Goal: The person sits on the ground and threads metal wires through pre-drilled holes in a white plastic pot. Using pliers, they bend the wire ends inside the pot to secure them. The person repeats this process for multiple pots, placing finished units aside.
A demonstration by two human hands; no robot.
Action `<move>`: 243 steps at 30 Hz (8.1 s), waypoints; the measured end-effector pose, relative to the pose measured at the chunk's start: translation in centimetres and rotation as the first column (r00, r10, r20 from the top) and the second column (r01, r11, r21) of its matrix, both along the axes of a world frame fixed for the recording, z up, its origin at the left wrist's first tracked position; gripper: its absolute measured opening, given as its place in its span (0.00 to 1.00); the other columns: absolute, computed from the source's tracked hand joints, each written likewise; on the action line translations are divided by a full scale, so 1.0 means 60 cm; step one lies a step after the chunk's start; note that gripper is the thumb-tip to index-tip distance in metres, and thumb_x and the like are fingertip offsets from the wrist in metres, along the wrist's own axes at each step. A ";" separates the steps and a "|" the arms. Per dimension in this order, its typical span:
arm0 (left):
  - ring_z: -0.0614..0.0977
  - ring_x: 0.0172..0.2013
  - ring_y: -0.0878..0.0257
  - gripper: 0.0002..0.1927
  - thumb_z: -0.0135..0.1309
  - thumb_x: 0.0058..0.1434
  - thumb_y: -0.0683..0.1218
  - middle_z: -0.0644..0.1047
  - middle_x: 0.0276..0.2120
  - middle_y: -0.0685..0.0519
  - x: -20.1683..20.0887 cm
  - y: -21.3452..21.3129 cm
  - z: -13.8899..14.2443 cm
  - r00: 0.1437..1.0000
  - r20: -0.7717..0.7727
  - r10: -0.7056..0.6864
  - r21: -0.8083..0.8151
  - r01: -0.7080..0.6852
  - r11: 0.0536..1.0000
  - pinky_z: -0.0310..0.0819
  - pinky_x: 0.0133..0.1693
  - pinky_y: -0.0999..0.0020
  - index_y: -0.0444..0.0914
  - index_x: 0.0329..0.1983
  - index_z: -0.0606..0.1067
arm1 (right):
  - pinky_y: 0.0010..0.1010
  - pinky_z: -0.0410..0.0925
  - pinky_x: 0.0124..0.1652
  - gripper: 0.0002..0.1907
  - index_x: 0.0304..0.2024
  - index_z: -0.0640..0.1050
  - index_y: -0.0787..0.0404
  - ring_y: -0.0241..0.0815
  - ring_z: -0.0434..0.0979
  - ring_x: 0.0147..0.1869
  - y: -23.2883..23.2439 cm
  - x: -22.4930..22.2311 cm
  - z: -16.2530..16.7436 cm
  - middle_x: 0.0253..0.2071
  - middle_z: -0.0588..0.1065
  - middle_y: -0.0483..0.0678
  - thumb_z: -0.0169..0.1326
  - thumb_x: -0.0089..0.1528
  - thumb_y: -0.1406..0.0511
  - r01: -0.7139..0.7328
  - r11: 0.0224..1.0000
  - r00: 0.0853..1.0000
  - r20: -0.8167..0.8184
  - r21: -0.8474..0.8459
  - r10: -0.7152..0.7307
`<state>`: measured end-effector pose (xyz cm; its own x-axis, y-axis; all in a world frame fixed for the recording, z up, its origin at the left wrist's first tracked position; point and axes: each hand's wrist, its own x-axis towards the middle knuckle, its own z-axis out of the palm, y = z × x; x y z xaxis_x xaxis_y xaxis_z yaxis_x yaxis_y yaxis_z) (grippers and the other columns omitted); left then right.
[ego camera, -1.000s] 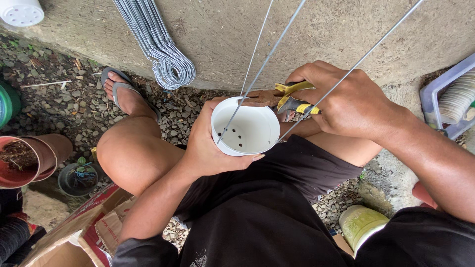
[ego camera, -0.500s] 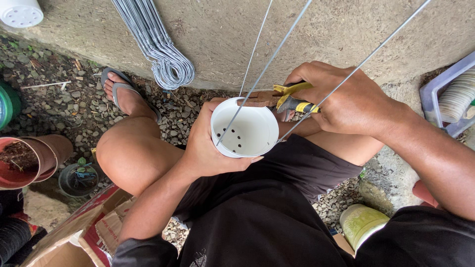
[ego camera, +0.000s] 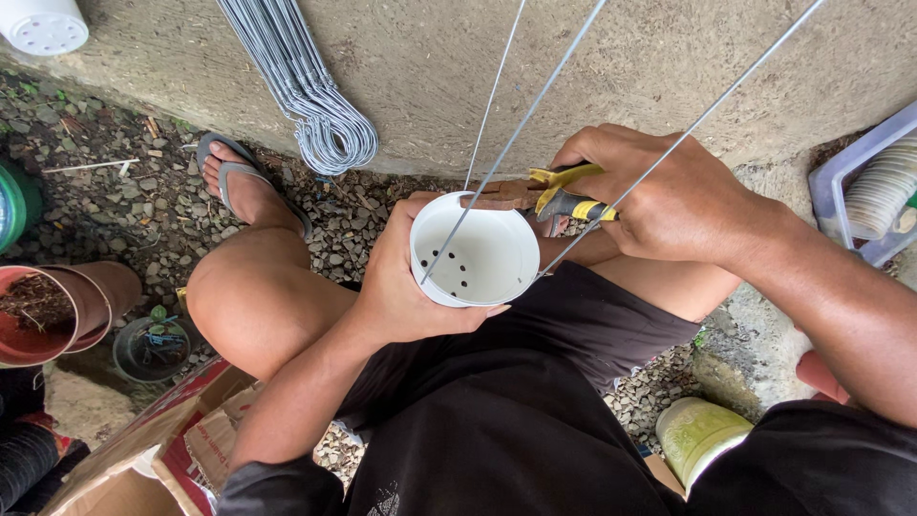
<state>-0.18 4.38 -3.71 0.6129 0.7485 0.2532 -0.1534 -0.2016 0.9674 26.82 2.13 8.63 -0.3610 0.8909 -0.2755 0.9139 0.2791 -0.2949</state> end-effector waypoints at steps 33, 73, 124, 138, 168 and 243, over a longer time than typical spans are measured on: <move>0.80 0.57 0.62 0.47 0.78 0.46 0.48 0.77 0.56 0.50 -0.007 0.000 0.012 0.990 0.047 -0.136 -0.205 0.143 0.968 0.75 0.61 0.64 0.35 0.66 0.66 | 0.31 0.76 0.47 0.14 0.42 0.86 0.55 0.41 0.78 0.58 -0.005 -0.002 0.016 0.53 0.76 0.41 0.59 0.53 0.69 -0.218 0.941 0.947 0.290 0.260 0.139; 0.83 0.54 0.59 0.46 0.78 0.43 0.52 0.79 0.53 0.50 -0.003 0.006 0.012 0.971 -0.052 -0.233 -0.187 0.220 0.957 0.76 0.58 0.64 0.35 0.63 0.69 | 0.34 0.75 0.48 0.16 0.43 0.85 0.56 0.43 0.78 0.56 -0.032 0.015 0.007 0.53 0.75 0.45 0.64 0.51 0.67 -0.113 0.987 0.978 0.186 0.115 0.091; 0.80 0.55 0.62 0.48 0.79 0.45 0.49 0.75 0.54 0.50 0.005 -0.019 -0.025 0.972 -0.069 -0.226 -0.164 0.213 0.963 0.74 0.59 0.65 0.35 0.65 0.65 | 0.32 0.76 0.35 0.18 0.38 0.84 0.66 0.43 0.80 0.50 -0.063 0.050 -0.095 0.49 0.77 0.49 0.68 0.45 0.68 -0.114 0.987 0.993 -0.009 0.111 0.116; 0.79 0.60 0.59 0.48 0.78 0.48 0.50 0.75 0.59 0.47 0.013 -0.019 -0.027 0.972 -0.084 -0.220 -0.136 0.207 0.969 0.75 0.62 0.61 0.35 0.65 0.61 | 0.33 0.77 0.44 0.18 0.35 0.86 0.58 0.44 0.81 0.54 -0.042 0.031 -0.042 0.48 0.79 0.46 0.66 0.49 0.54 -0.261 0.928 0.947 0.258 0.265 0.193; 0.79 0.62 0.57 0.53 0.79 0.46 0.50 0.74 0.61 0.46 0.016 -0.018 -0.030 0.967 -0.078 -0.242 -0.125 0.231 0.965 0.74 0.64 0.59 0.35 0.69 0.58 | 0.32 0.76 0.31 0.22 0.39 0.86 0.60 0.42 0.83 0.41 -0.041 0.036 -0.057 0.43 0.79 0.46 0.65 0.52 0.51 -0.186 0.973 0.972 0.168 0.138 0.162; 0.77 0.64 0.60 0.58 0.77 0.47 0.49 0.74 0.62 0.49 0.008 -0.005 -0.027 0.921 -0.018 -0.388 -0.259 0.371 0.892 0.70 0.67 0.63 0.38 0.76 0.56 | 0.31 0.76 0.34 0.21 0.36 0.84 0.65 0.42 0.81 0.44 -0.059 0.040 -0.074 0.42 0.77 0.48 0.69 0.44 0.59 -0.179 0.981 0.979 0.109 0.076 0.171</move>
